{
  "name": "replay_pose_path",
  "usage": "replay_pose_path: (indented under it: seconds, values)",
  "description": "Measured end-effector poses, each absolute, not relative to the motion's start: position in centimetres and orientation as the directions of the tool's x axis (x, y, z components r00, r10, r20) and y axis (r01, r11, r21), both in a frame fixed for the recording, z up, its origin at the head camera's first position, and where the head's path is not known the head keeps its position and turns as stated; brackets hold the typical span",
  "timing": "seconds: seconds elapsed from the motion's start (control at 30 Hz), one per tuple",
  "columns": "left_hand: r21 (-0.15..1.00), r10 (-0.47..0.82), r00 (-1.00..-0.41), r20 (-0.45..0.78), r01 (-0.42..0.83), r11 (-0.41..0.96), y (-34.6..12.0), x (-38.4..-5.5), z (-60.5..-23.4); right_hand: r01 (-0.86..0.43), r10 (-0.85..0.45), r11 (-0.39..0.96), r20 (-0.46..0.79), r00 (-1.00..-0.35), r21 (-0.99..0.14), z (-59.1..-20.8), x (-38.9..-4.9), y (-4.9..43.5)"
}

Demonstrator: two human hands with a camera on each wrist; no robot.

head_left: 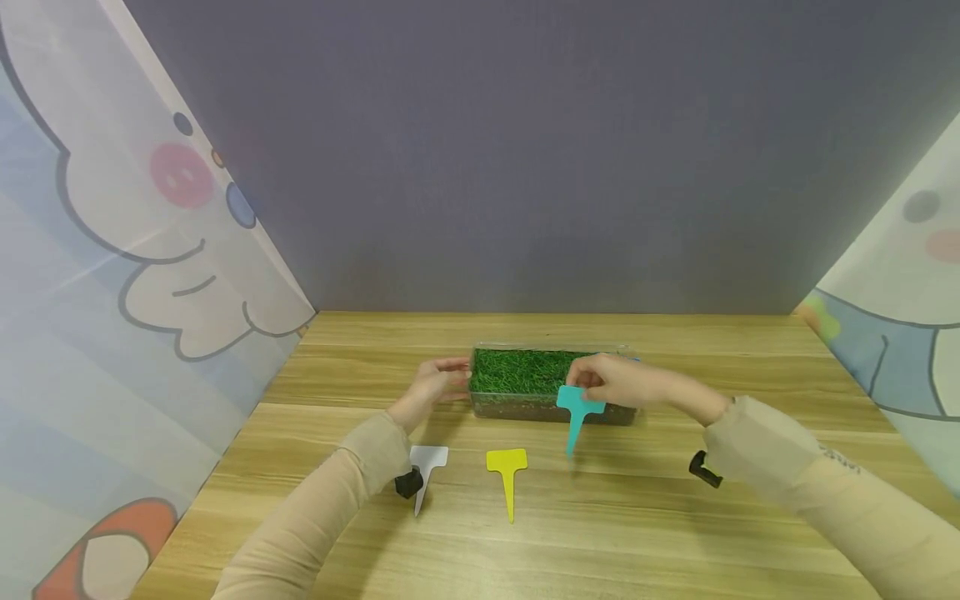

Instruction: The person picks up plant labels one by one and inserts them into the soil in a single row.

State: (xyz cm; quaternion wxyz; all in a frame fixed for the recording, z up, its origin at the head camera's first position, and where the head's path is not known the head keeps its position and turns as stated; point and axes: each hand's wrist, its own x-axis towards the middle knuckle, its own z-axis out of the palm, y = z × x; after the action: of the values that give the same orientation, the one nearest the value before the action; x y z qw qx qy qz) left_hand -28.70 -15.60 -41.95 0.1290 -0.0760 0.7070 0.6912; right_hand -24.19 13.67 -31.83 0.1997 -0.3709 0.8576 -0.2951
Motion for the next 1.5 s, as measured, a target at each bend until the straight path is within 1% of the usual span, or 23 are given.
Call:
replay_pose_path:
  seconds: [0.33,0.57,0.63,0.8,0.93,1.0,1.27,1.5]
  values:
    - [0.956,0.061,-0.954,-0.293,-0.291,0.032,-15.5,-28.7,-41.9,-0.52,-0.754,0.542,-0.108,-0.648,-0.66,-30.6,-25.3,13.6]
    - [0.958,0.071,-0.956,-0.285,-0.282,0.045,-15.5,-28.7,-41.8,-0.486,-0.719,0.572,-0.118,-0.685,-0.661,-30.0,-26.8,13.7]
    - [0.957,0.078,-0.954,-0.289,-0.287,0.04,-15.5,-28.7,-41.7,-0.478,-0.708,0.587,-0.127,-0.695,-0.653,-29.8,-27.1,13.6]
    - [0.956,0.11,-0.949,-0.294,-0.292,0.037,-15.6,-28.4,-41.2,-0.528,-0.702,0.613,-0.1,-0.705,-0.588,-29.2,-27.5,13.4]
    - [0.955,0.112,-0.949,-0.296,-0.294,0.036,-15.5,-28.0,-40.5,-0.552,-0.694,0.632,-0.08,-0.716,-0.544,-28.8,-27.8,13.3]
    - [0.956,0.104,-0.95,-0.294,-0.291,0.039,-15.4,-27.8,-40.3,-0.547,-0.684,0.643,-0.08,-0.725,-0.537,-28.7,-27.9,13.3]
    - [0.956,0.061,-0.954,-0.294,-0.293,0.031,-15.5,-28.6,-41.6,-0.515,-0.643,0.672,-0.075,-0.762,-0.532,-28.6,-28.3,13.2]
    - [0.958,0.07,-0.955,-0.287,-0.285,0.035,-15.6,-28.6,-41.7,-0.521,-0.627,0.675,-0.033,-0.778,-0.522,-29.0,-28.8,13.1]
